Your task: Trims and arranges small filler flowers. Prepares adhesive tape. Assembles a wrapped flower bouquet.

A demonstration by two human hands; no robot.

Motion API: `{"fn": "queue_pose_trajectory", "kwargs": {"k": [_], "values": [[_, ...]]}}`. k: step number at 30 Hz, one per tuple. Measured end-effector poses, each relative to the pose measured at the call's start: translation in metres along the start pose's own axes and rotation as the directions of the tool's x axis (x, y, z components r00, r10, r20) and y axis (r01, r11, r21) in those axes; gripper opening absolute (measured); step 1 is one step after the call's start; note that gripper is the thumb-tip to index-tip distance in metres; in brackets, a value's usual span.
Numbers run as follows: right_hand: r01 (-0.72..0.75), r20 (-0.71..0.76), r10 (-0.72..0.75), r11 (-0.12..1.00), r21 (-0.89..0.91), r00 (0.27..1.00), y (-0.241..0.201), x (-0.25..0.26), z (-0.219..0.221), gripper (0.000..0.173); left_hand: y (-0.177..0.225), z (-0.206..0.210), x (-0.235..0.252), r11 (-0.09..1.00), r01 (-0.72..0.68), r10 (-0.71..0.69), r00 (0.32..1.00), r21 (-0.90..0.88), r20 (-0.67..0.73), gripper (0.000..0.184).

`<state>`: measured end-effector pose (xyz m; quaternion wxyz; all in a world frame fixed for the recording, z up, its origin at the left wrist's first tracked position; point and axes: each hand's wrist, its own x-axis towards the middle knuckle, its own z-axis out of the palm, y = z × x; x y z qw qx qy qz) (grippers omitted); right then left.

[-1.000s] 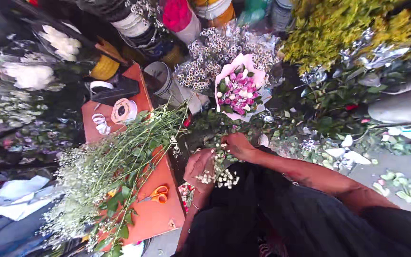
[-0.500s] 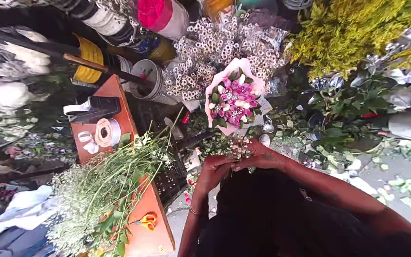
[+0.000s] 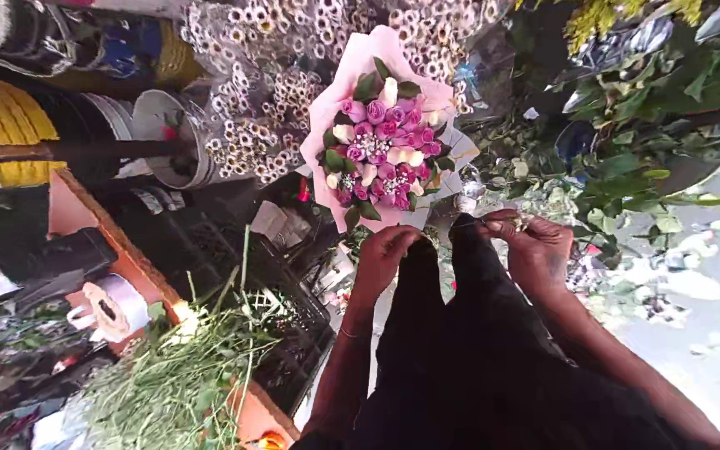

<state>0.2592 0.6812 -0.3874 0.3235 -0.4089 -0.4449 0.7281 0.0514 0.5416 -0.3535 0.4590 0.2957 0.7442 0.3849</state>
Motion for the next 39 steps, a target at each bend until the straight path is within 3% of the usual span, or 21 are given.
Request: {"fn": "queue_pose_trajectory", "kwargs": {"k": [2,5,8,11,14,18,23,28,34,39], "values": [[-0.002,-0.220,0.004,1.000,0.008,0.975,0.010,0.008,-0.015,0.008,-0.010,0.001,0.012,0.919,-0.037,0.101,0.984,0.392,-0.144,0.023],[0.100,-0.335,-0.104,0.995,-0.028,0.937,0.031,0.016,-0.029,0.013,-0.017,0.001,0.033,0.677,-0.150,0.284,0.956,0.720,-0.069,0.023],[0.230,-0.307,-0.246,0.969,-0.087,0.919,0.062,0.024,-0.025,0.017,-0.024,0.014,0.065,0.505,-0.321,0.368,0.920,0.802,0.136,0.026],[0.288,-0.219,-0.345,0.923,-0.256,0.913,0.085,0.032,-0.009,0.016,-0.030,0.036,0.097,0.400,-0.405,0.271,0.909,0.822,0.316,0.034],[0.290,-0.163,-0.395,0.847,-0.445,0.904,0.103,0.034,0.005,0.015,-0.042,0.049,0.114,0.299,-0.420,0.180,0.906,0.856,0.382,0.039],[0.317,-0.171,-0.445,0.813,-0.487,0.879,0.120,0.036,0.017,0.016,-0.053,0.042,0.114,0.182,-0.417,0.140,0.908,0.891,0.396,0.046],[0.532,0.038,-0.582,0.713,-0.457,0.813,0.144,0.046,0.028,0.017,-0.054,0.028,0.102,0.135,-0.411,0.141,0.908,0.901,0.394,0.056],[0.672,0.174,-0.673,0.608,-0.423,0.719,0.151,0.043,0.048,0.015,-0.059,0.014,0.092,0.114,-0.427,0.141,0.901,0.897,0.411,0.044],[0.595,0.154,-0.671,0.499,-0.630,0.725,0.163,0.054,0.055,0.020,-0.066,0.008,0.090,0.089,-0.426,0.186,0.895,0.900,0.405,0.040],[0.648,0.204,-0.701,0.455,-0.611,0.683,0.169,0.075,0.070,0.019,-0.064,0.008,0.088,0.101,-0.412,0.171,0.904,0.906,0.392,0.034]]}}
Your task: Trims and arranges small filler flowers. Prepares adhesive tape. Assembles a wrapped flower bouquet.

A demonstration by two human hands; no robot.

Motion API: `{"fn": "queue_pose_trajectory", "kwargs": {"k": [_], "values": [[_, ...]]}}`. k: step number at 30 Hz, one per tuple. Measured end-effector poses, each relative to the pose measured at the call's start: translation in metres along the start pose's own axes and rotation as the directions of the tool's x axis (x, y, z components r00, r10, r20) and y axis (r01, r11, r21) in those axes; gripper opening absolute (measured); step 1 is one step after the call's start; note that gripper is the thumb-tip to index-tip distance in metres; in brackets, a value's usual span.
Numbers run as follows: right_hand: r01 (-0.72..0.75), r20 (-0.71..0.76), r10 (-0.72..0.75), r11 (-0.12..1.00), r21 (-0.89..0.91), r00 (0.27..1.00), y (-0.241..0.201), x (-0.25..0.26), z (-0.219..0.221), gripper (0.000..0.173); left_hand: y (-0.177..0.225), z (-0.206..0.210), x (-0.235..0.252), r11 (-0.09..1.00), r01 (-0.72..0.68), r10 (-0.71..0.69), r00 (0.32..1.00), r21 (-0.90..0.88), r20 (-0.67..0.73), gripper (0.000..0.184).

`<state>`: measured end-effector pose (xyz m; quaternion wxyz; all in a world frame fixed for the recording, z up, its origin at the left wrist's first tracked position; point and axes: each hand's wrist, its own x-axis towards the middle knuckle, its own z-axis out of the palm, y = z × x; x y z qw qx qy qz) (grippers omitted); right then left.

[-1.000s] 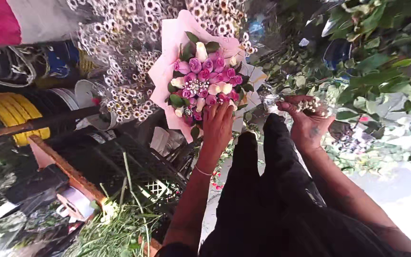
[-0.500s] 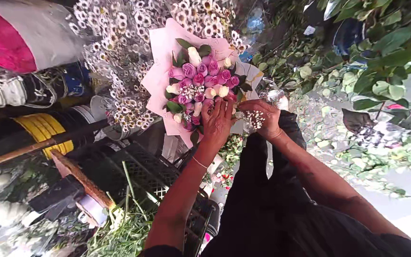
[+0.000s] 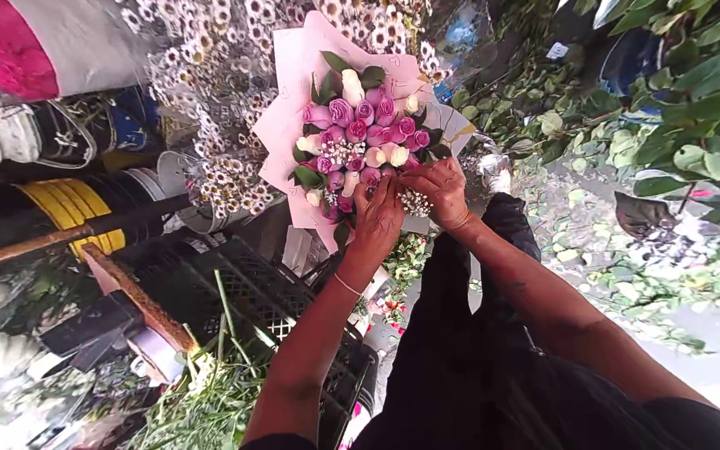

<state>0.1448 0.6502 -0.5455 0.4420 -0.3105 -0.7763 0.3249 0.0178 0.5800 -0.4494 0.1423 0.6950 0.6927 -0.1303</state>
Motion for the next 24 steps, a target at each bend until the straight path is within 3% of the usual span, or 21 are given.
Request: {"fn": "queue_pose_trajectory", "kwargs": {"k": [3,8,13,18,21,24], "values": [[0.002,-0.040,-0.001,0.999,0.035,0.999,-0.008,0.005,0.002,0.017,0.002,0.001,-0.002,0.999,-0.007,0.005,0.998,-0.036,-0.056,0.033],[-0.052,-0.134,0.064,0.994,0.094,0.989,-0.023,-0.014,-0.013,0.014,-0.001,0.000,-0.004,0.999,-0.010,0.008,1.000,-0.051,-0.022,0.038],[-0.086,-0.148,0.080,0.996,-0.031,0.986,-0.011,-0.013,-0.003,0.014,0.001,0.003,-0.004,1.000,-0.006,0.006,1.000,0.001,-0.026,0.034],[-0.081,0.008,0.083,0.989,-0.123,0.997,0.002,-0.004,0.017,0.020,-0.002,0.003,-0.006,1.000,-0.015,0.015,1.000,0.002,0.006,0.028],[-0.184,0.037,0.195,0.962,-0.201,0.980,0.002,0.004,0.027,0.017,-0.003,0.006,-0.008,1.000,-0.018,0.018,1.000,0.002,-0.009,0.031],[-0.319,-0.028,0.327,0.893,-0.319,0.945,0.000,0.014,0.038,0.009,-0.002,0.006,-0.008,1.000,-0.011,0.011,1.000,0.000,-0.007,0.032]]}}
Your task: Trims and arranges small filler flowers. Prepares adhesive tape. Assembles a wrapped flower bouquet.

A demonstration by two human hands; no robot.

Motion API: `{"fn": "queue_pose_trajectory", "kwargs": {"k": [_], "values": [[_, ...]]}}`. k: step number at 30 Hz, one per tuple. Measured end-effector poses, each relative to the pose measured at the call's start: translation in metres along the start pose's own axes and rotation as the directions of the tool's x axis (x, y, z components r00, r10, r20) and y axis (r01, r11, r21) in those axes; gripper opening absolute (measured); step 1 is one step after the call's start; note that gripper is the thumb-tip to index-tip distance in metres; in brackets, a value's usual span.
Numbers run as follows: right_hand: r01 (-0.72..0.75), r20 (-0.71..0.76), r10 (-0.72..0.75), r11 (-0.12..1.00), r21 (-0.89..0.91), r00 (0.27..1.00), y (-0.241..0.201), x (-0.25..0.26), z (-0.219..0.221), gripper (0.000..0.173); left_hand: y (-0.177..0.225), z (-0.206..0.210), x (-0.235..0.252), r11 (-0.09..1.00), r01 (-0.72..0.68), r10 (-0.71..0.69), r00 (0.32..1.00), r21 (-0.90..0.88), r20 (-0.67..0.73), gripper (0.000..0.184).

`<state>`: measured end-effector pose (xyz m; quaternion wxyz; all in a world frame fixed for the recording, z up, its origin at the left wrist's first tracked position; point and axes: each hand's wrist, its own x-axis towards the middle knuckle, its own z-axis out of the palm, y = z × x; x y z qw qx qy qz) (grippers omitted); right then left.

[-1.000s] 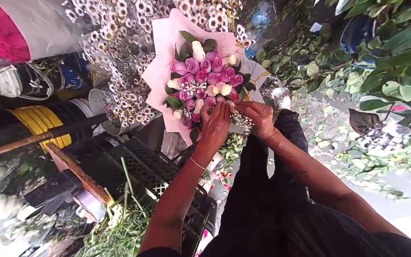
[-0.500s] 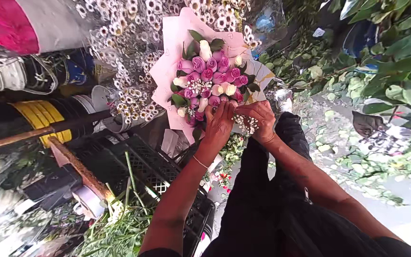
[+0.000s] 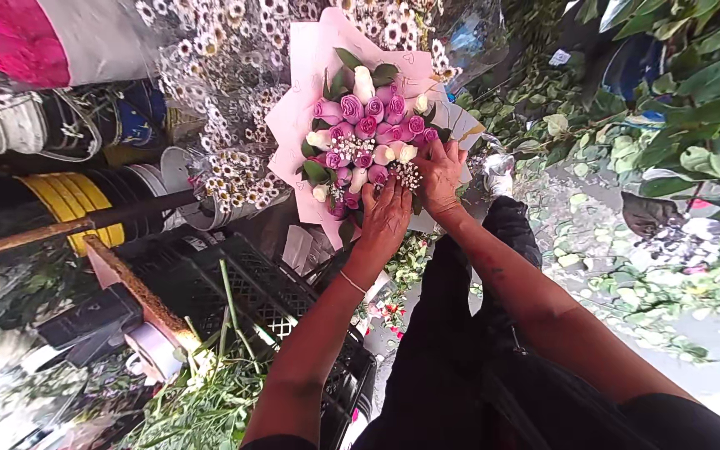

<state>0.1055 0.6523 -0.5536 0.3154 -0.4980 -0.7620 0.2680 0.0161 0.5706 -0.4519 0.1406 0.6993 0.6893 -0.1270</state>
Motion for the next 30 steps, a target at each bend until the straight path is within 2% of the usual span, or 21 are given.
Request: {"fn": "queue_pose_trajectory", "kwargs": {"k": [5,7,10,12,14,20,24,27,30], "values": [[-0.136,0.011,0.139,0.980,-0.147,0.990,0.000,-0.001,0.019,0.007,0.001,0.001,0.001,1.000,0.004,-0.004,1.000,0.008,-0.005,0.038],[-0.148,0.025,0.154,0.977,-0.152,0.988,0.002,0.001,0.020,0.007,0.001,0.001,0.002,1.000,-0.007,0.007,1.000,0.009,-0.007,0.038],[-0.161,0.126,0.171,0.983,-0.087,0.977,-0.004,0.002,0.003,0.006,0.000,-0.002,0.003,1.000,0.004,-0.004,1.000,-0.007,0.007,0.038],[-0.156,0.142,0.157,0.988,-0.019,0.977,-0.005,-0.005,-0.011,0.014,0.001,-0.001,0.002,1.000,0.002,-0.002,1.000,-0.022,0.006,0.037],[-0.122,0.092,0.119,0.992,0.031,0.989,-0.003,-0.012,-0.016,0.018,0.001,-0.001,0.003,0.999,0.000,0.001,1.000,-0.033,0.004,0.035],[-0.053,0.008,0.053,0.998,0.027,0.999,0.005,-0.005,0.006,0.005,0.004,-0.004,0.007,0.999,0.030,-0.029,0.999,-0.033,0.036,0.041],[-0.036,-0.001,0.036,0.999,0.000,0.999,0.006,0.001,0.011,0.008,0.003,-0.004,0.007,0.999,0.025,-0.025,0.999,-0.024,0.038,0.042],[-0.141,-0.008,0.144,0.979,0.149,0.990,0.004,-0.007,-0.002,0.005,0.003,-0.006,0.007,0.999,0.030,-0.028,0.998,-0.028,0.048,0.041],[-0.335,0.074,0.331,0.876,0.345,0.941,0.000,-0.018,-0.017,0.018,0.004,-0.007,0.006,0.999,0.033,-0.030,0.997,-0.032,0.070,0.043]]}}
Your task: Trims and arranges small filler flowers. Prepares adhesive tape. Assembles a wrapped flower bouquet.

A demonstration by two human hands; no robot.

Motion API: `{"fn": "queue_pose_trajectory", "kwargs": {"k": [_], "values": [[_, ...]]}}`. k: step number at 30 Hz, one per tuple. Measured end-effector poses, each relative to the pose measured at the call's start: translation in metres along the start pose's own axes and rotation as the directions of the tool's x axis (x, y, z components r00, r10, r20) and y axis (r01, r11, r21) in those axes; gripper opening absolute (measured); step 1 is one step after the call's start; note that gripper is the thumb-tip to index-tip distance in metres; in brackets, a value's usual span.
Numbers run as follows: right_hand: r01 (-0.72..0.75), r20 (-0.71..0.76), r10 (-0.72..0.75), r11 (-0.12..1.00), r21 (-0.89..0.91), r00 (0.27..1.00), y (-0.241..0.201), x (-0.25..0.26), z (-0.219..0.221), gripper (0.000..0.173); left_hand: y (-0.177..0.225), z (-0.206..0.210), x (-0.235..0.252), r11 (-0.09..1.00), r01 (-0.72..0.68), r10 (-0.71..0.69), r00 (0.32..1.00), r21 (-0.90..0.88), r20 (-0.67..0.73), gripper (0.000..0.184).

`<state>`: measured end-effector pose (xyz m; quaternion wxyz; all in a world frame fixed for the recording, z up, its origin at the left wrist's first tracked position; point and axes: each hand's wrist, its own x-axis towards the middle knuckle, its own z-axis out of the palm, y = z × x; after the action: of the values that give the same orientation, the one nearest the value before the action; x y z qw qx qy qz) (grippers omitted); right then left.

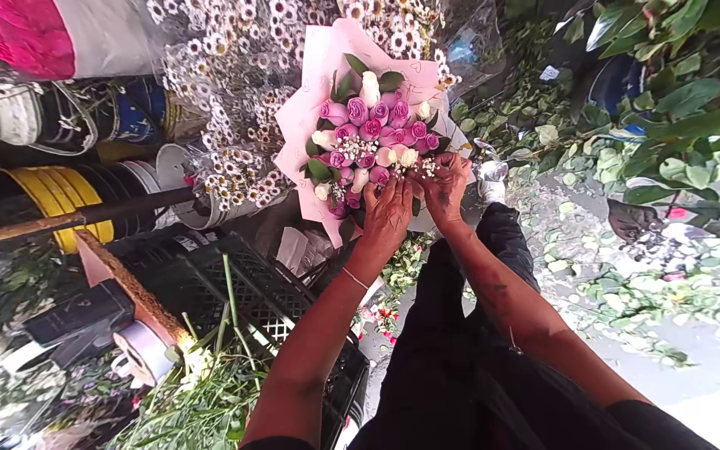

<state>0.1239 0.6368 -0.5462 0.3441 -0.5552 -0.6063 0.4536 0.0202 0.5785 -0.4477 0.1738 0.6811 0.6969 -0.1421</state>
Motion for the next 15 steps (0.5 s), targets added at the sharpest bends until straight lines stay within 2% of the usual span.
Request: {"fn": "queue_pose_trajectory", "kwargs": {"k": [2,5,8,10,15], "values": [[-0.033,0.008,0.034,0.999,-0.015,0.999,0.000,-0.002,0.002,0.019,0.000,0.000,0.000,1.000,-0.002,0.002,1.000,0.003,0.006,0.043],[0.087,-0.029,-0.097,0.966,-0.242,0.995,0.003,0.007,0.019,0.004,-0.002,0.000,0.000,1.000,-0.003,0.003,1.000,-0.007,-0.009,0.042],[0.138,-0.002,-0.151,0.906,-0.401,0.988,-0.003,0.018,0.026,0.006,-0.003,0.000,0.000,1.000,-0.009,0.009,1.000,-0.007,-0.005,0.042],[0.138,0.000,-0.149,0.911,-0.389,0.989,-0.003,0.019,0.028,0.008,-0.003,0.002,0.000,1.000,-0.012,0.012,0.999,0.006,-0.034,0.042],[0.120,-0.085,-0.137,0.976,-0.181,0.987,0.008,0.010,0.025,0.008,-0.005,0.003,0.001,1.000,-0.018,0.017,0.998,-0.013,-0.065,0.041]]}}
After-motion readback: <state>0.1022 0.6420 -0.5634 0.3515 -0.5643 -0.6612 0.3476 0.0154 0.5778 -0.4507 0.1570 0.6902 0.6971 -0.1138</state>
